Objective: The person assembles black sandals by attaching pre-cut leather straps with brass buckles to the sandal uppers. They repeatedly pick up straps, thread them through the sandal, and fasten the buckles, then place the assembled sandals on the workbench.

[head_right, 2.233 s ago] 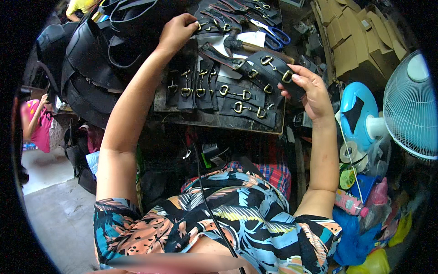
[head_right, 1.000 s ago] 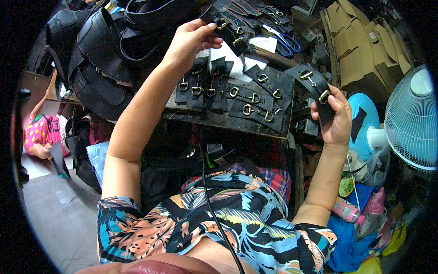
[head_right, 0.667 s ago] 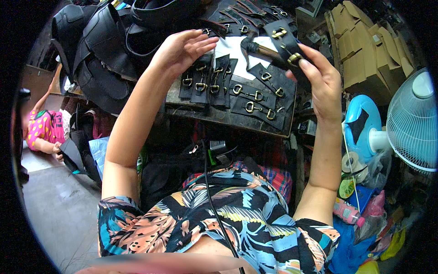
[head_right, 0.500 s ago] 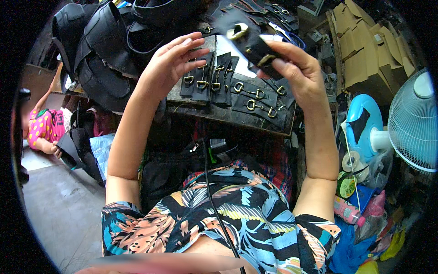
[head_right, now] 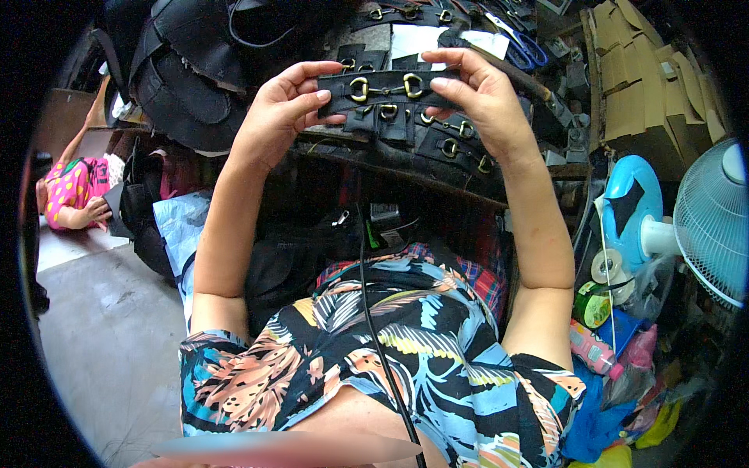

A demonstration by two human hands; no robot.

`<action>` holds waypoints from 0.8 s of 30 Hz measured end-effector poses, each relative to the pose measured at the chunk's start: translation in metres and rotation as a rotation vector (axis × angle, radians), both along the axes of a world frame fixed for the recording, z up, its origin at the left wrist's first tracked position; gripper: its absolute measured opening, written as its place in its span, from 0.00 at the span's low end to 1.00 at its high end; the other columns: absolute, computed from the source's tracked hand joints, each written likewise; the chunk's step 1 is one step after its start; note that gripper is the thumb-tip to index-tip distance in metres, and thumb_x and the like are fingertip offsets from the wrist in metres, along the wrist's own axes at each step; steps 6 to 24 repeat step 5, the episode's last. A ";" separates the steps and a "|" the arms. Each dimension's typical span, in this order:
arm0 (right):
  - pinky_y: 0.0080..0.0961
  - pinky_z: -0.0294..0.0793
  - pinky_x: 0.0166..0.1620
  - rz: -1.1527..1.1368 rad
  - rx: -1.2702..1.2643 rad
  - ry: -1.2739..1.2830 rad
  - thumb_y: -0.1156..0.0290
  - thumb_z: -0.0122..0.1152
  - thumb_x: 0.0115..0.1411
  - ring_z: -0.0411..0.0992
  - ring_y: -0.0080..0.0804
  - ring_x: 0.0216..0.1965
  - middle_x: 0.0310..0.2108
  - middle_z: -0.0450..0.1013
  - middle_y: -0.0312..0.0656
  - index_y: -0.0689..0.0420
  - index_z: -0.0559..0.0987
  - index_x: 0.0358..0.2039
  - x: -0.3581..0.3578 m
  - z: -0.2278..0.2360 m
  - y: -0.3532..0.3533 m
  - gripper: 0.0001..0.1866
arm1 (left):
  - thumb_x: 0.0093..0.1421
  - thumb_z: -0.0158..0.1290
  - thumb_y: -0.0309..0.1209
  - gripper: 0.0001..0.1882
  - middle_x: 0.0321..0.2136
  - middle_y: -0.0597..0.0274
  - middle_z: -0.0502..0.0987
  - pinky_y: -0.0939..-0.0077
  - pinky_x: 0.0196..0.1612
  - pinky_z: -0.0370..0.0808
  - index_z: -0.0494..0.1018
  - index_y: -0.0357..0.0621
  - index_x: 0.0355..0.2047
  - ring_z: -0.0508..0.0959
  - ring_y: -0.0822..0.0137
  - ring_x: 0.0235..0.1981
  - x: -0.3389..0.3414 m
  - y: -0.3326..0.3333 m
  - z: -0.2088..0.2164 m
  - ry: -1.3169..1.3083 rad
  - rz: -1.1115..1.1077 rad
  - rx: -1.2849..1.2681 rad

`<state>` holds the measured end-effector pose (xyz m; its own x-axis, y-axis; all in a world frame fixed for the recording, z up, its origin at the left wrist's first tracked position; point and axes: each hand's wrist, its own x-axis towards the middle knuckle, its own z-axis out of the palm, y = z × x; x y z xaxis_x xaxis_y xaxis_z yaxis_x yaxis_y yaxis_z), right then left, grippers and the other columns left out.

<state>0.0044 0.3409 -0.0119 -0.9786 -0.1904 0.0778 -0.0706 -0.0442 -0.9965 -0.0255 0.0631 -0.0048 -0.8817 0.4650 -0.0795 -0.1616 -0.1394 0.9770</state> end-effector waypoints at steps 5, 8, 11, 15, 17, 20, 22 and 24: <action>0.26 0.83 0.40 0.004 -0.139 -0.099 0.72 0.56 0.62 0.75 0.24 0.43 0.51 0.71 0.41 0.59 0.70 0.58 0.006 -0.010 0.004 0.22 | 0.64 0.50 0.22 0.21 0.43 0.55 0.78 0.72 0.45 0.82 0.65 0.33 0.57 0.81 0.68 0.41 0.006 -0.006 -0.009 -0.030 -0.038 0.008; 0.26 0.83 0.40 0.004 -0.139 -0.099 0.72 0.56 0.62 0.75 0.24 0.43 0.51 0.71 0.41 0.59 0.70 0.58 0.006 -0.010 0.004 0.22 | 0.64 0.50 0.22 0.21 0.43 0.55 0.78 0.72 0.45 0.82 0.65 0.33 0.57 0.81 0.68 0.41 0.006 -0.006 -0.009 -0.030 -0.038 0.008; 0.26 0.83 0.40 0.004 -0.139 -0.099 0.72 0.56 0.62 0.75 0.24 0.43 0.51 0.71 0.41 0.59 0.70 0.58 0.006 -0.010 0.004 0.22 | 0.64 0.50 0.22 0.21 0.43 0.55 0.78 0.72 0.45 0.82 0.65 0.33 0.57 0.81 0.68 0.41 0.006 -0.006 -0.009 -0.030 -0.038 0.008; 0.26 0.83 0.40 0.004 -0.139 -0.099 0.72 0.56 0.62 0.75 0.24 0.43 0.51 0.71 0.41 0.59 0.70 0.58 0.006 -0.010 0.004 0.22 | 0.64 0.50 0.22 0.21 0.43 0.55 0.78 0.72 0.45 0.82 0.65 0.33 0.57 0.81 0.68 0.41 0.006 -0.006 -0.009 -0.030 -0.038 0.008; 0.26 0.83 0.40 0.004 -0.139 -0.099 0.72 0.56 0.62 0.75 0.24 0.43 0.51 0.71 0.41 0.59 0.70 0.58 0.006 -0.010 0.004 0.22 | 0.64 0.50 0.22 0.21 0.43 0.55 0.78 0.72 0.45 0.82 0.65 0.33 0.57 0.81 0.68 0.41 0.006 -0.006 -0.009 -0.030 -0.038 0.008; 0.26 0.83 0.40 0.004 -0.139 -0.099 0.72 0.56 0.62 0.75 0.24 0.43 0.51 0.71 0.41 0.59 0.70 0.58 0.006 -0.010 0.004 0.22 | 0.64 0.50 0.22 0.21 0.43 0.55 0.78 0.72 0.45 0.82 0.65 0.33 0.57 0.81 0.68 0.41 0.006 -0.006 -0.009 -0.030 -0.038 0.008; 0.26 0.83 0.40 0.004 -0.139 -0.099 0.72 0.56 0.62 0.75 0.24 0.43 0.51 0.71 0.41 0.59 0.70 0.58 0.006 -0.010 0.004 0.22 | 0.64 0.50 0.22 0.21 0.43 0.55 0.78 0.72 0.45 0.82 0.65 0.33 0.57 0.81 0.68 0.41 0.006 -0.006 -0.009 -0.030 -0.038 0.008; 0.26 0.83 0.40 0.004 -0.139 -0.099 0.72 0.56 0.62 0.75 0.24 0.43 0.51 0.71 0.41 0.59 0.70 0.58 0.006 -0.010 0.004 0.22 | 0.64 0.50 0.22 0.21 0.43 0.55 0.78 0.72 0.45 0.82 0.65 0.33 0.57 0.81 0.68 0.41 0.006 -0.006 -0.009 -0.030 -0.038 0.008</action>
